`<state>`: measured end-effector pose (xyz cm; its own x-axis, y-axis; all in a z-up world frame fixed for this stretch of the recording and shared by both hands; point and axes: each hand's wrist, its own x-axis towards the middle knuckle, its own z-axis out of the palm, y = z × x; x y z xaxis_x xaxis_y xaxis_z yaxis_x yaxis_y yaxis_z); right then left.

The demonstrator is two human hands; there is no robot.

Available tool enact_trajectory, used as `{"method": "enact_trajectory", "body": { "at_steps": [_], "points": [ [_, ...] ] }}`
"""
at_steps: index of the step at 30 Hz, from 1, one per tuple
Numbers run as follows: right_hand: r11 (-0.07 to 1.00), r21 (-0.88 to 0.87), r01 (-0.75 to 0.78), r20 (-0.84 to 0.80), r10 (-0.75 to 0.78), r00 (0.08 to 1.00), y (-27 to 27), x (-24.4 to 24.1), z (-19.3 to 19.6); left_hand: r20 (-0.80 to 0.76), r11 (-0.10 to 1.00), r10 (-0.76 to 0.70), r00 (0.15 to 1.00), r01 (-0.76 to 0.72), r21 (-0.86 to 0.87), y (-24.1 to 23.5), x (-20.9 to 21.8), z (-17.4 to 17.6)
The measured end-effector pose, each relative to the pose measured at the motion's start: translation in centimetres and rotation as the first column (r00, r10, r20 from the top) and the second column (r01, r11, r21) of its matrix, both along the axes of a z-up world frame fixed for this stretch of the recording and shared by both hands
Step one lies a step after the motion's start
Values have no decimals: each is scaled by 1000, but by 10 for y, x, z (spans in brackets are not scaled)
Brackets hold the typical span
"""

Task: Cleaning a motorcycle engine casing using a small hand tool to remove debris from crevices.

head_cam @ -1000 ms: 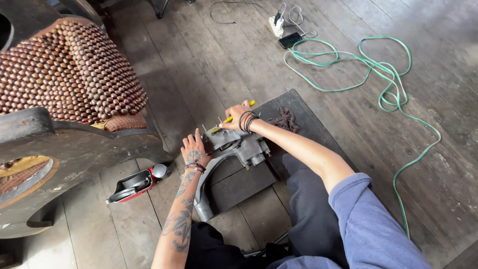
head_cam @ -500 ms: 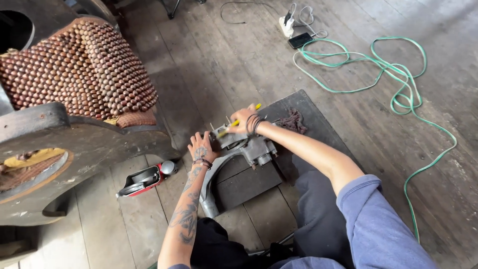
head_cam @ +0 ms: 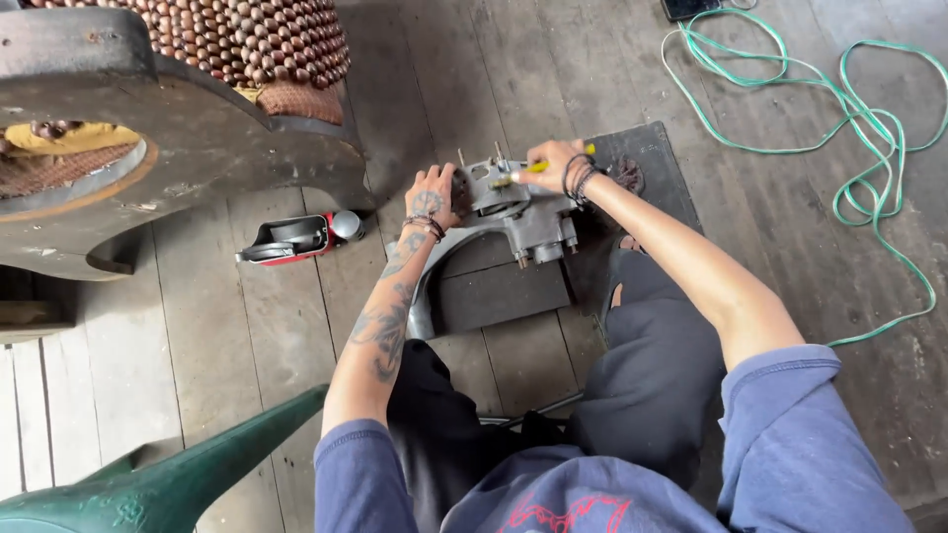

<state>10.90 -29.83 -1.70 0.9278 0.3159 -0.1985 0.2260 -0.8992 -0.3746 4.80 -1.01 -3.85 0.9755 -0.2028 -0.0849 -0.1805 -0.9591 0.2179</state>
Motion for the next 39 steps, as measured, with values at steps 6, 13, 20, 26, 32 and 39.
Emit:
{"method": "enact_trajectory", "body": {
  "at_steps": [6,13,20,26,32,39],
  "points": [
    [974,-4,227,-138,-225,964,-45,11,-44,-23,1000,-16,1000,16,-11,-2,-8,22],
    [946,139,294,-279,-247,928,-48,-17,-93,-49,999,-29,998,30,31,-8,-7,17],
    [880,123,459,-211,-429,878,-18,-43,-116,-4,991,-11,1000,12,136,-11,-11,3],
    [801,138,582,-149,-565,812,-33,-77,-132,-6,971,-37,999,38,236,-10,-7,-14],
    [630,156,761,-256,-718,647,-12,-75,-154,-77,981,27,997,-12,192,-15,-15,13],
    [643,183,744,-221,-711,668,7,-73,-131,-102,982,58,993,-38,186,-11,-13,25]
  ]
}}
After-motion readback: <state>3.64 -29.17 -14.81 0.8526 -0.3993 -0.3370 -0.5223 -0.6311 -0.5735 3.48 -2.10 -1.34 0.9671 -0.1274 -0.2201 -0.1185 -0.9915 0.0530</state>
